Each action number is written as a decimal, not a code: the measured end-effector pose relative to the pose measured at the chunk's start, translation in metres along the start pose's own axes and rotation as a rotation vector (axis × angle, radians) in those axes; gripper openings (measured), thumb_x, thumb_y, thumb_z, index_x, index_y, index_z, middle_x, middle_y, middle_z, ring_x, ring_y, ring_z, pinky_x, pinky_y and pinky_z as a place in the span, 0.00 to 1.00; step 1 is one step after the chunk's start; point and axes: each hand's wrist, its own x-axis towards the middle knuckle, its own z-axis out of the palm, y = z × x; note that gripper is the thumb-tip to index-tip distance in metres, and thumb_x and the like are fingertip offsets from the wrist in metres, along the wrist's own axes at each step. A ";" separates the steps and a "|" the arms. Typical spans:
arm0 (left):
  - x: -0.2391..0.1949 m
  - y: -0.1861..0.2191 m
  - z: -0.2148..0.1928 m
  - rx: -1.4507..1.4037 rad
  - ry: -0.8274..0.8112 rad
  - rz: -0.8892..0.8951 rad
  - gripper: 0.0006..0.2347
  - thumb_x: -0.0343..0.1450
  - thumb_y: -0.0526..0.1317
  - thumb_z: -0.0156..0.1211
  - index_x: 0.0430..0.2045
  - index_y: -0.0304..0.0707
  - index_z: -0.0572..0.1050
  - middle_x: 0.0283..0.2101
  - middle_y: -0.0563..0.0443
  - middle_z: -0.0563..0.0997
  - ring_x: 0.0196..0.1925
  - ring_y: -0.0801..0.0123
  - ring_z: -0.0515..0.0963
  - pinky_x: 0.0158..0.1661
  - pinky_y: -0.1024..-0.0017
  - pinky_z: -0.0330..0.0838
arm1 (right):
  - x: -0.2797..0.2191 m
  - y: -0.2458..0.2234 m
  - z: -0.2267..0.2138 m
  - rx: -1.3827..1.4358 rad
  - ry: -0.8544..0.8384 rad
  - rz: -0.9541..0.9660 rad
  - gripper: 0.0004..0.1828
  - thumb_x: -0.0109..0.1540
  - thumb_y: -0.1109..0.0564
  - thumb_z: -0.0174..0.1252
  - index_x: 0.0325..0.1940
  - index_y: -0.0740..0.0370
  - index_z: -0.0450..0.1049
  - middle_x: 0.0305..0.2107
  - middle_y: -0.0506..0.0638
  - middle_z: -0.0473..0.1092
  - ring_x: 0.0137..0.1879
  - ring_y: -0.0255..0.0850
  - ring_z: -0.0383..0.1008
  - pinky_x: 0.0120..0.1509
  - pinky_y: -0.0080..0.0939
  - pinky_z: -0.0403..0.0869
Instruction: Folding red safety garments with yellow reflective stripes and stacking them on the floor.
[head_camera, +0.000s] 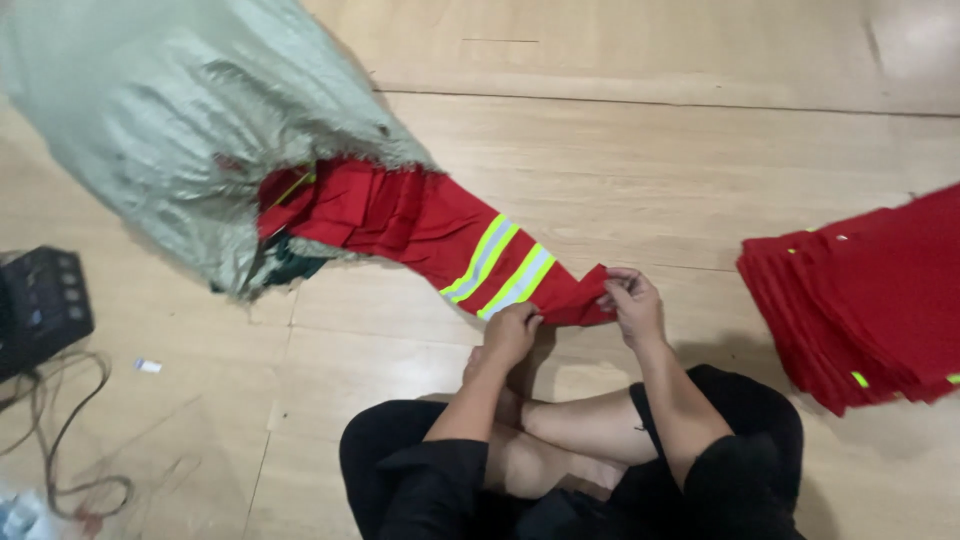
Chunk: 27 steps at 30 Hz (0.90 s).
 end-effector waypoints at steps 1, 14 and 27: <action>0.000 0.001 -0.001 0.002 0.011 -0.015 0.08 0.74 0.47 0.60 0.41 0.49 0.80 0.39 0.46 0.82 0.49 0.49 0.82 0.51 0.56 0.77 | -0.005 -0.011 0.005 0.001 -0.018 0.004 0.11 0.65 0.63 0.59 0.53 0.62 0.74 0.31 0.51 0.76 0.30 0.40 0.80 0.31 0.33 0.78; 0.001 0.005 0.013 0.028 -0.021 0.158 0.05 0.73 0.43 0.58 0.39 0.50 0.80 0.40 0.51 0.83 0.51 0.55 0.81 0.55 0.59 0.71 | -0.043 -0.038 0.036 -0.904 -0.483 -0.499 0.17 0.51 0.51 0.71 0.44 0.41 0.82 0.37 0.41 0.79 0.45 0.45 0.81 0.49 0.44 0.78; 0.018 -0.060 0.038 0.339 0.205 0.113 0.05 0.68 0.43 0.54 0.30 0.57 0.78 0.32 0.56 0.80 0.44 0.64 0.82 0.54 0.63 0.70 | -0.018 -0.067 -0.026 -0.174 -0.206 -0.372 0.10 0.48 0.76 0.57 0.29 0.69 0.76 0.19 0.59 0.67 0.19 0.42 0.69 0.26 0.38 0.67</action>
